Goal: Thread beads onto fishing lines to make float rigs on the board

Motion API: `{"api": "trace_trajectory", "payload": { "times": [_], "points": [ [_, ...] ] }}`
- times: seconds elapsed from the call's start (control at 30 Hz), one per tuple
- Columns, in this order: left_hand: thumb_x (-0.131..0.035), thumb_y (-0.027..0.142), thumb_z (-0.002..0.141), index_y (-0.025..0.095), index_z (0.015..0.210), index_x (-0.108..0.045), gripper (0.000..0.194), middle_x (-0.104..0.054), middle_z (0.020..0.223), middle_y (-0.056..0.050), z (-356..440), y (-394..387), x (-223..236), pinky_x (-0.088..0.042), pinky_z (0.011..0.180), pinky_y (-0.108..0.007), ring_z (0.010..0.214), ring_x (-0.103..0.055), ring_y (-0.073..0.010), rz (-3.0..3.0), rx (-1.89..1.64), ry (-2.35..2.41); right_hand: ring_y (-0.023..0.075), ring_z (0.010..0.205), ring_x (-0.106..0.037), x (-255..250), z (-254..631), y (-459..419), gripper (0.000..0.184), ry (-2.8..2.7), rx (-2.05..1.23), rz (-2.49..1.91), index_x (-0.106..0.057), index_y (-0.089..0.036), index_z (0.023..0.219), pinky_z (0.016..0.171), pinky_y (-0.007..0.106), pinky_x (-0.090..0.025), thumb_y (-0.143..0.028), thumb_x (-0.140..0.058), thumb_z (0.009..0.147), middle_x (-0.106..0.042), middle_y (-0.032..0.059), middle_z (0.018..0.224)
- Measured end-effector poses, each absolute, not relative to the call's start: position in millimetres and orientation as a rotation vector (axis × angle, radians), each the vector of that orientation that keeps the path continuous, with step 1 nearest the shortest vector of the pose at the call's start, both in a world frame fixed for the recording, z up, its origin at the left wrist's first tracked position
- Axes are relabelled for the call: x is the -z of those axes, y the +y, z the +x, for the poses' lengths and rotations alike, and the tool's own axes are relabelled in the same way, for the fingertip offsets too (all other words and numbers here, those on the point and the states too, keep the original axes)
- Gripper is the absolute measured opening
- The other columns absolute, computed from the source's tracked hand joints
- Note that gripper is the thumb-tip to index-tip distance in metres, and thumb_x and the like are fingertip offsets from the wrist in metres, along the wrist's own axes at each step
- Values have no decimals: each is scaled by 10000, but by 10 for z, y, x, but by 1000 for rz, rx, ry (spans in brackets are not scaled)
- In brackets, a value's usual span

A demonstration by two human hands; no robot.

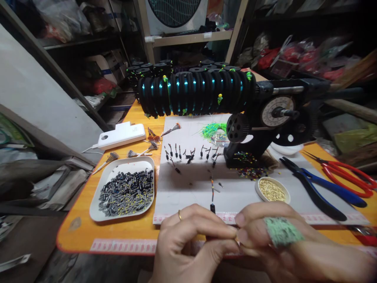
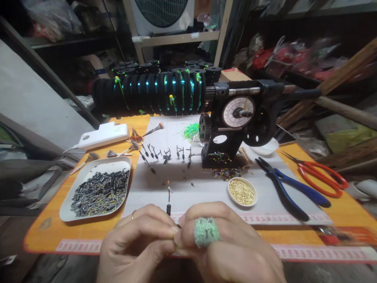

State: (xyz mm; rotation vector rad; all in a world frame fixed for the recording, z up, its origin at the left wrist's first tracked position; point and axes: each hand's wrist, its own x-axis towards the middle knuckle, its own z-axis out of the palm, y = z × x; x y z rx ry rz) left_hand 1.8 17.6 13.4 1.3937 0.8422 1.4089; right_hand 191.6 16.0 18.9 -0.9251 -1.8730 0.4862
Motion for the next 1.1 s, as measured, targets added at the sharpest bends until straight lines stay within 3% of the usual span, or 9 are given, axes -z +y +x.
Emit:
{"api": "trace_trajectory", "payload": {
  "times": [0.17,0.3,0.4,0.5,0.63,0.7,0.97,1.1],
  "points": [
    [-820,58,814,188,942,-828,183,-807,816,-59,14,207,-141,-603,657,-188,712,-765,-153,1625,-1524,849,233,674,-776,-366,1883,274,208,-1883,-738,-798,-675,-264,768,626,307,-687,-188,-626,955,-757,34,724],
    [-804,27,795,131,905,-789,152,-791,762,-83,25,246,-221,-621,614,-186,645,-759,-159,1803,-1642,837,229,629,-770,-286,1947,256,205,-1870,-827,-871,-691,-272,832,590,288,-679,-101,-625,923,-770,24,730],
    [-766,0,794,129,889,-757,160,-790,747,-81,3,274,-272,-615,590,-174,620,-746,-149,1988,-1595,869,227,553,-744,-185,1985,216,197,-1765,-816,-915,-675,-284,858,567,308,-675,-93,-658,902,-748,0,679],
    [-735,-11,798,145,905,-732,189,-781,738,-64,1,274,-268,-604,577,-178,622,-734,-145,2036,-1610,898,244,657,-784,-158,1945,177,176,-1734,-824,-860,-659,-279,892,601,322,-689,-109,-705,890,-780,15,777],
    [-715,-3,802,197,907,-734,226,-755,748,-15,50,222,-199,-584,624,-191,653,-713,-134,1744,-1619,941,163,814,-789,-215,1803,142,300,-1547,-696,-953,-650,-292,1100,706,203,-671,-61,-684,911,-765,0,952],
    [-715,59,850,225,885,-745,173,-742,758,-3,86,187,-164,-559,631,-197,664,-688,-130,1489,-1600,967,138,845,-764,-254,1745,146,266,-1634,-619,-1049,-664,-289,1132,736,164,-643,-103,-661,942,-748,-2,971],
    [-792,285,899,246,858,-784,57,-707,753,-1,179,116,-144,-513,666,-219,679,-629,-129,1116,-1588,939,118,713,-660,-348,1654,222,244,-1872,-339,-1042,-633,-240,1039,634,204,-571,-34,-603,912,-676,2,829],
    [-771,303,912,230,830,-752,111,-674,764,-4,156,112,-167,-489,650,-207,689,-604,-127,1093,-1493,940,190,827,-725,-330,1670,135,231,-1931,-140,-992,-687,-237,1010,708,283,-628,-50,-679,875,-722,55,923]
  ]
}}
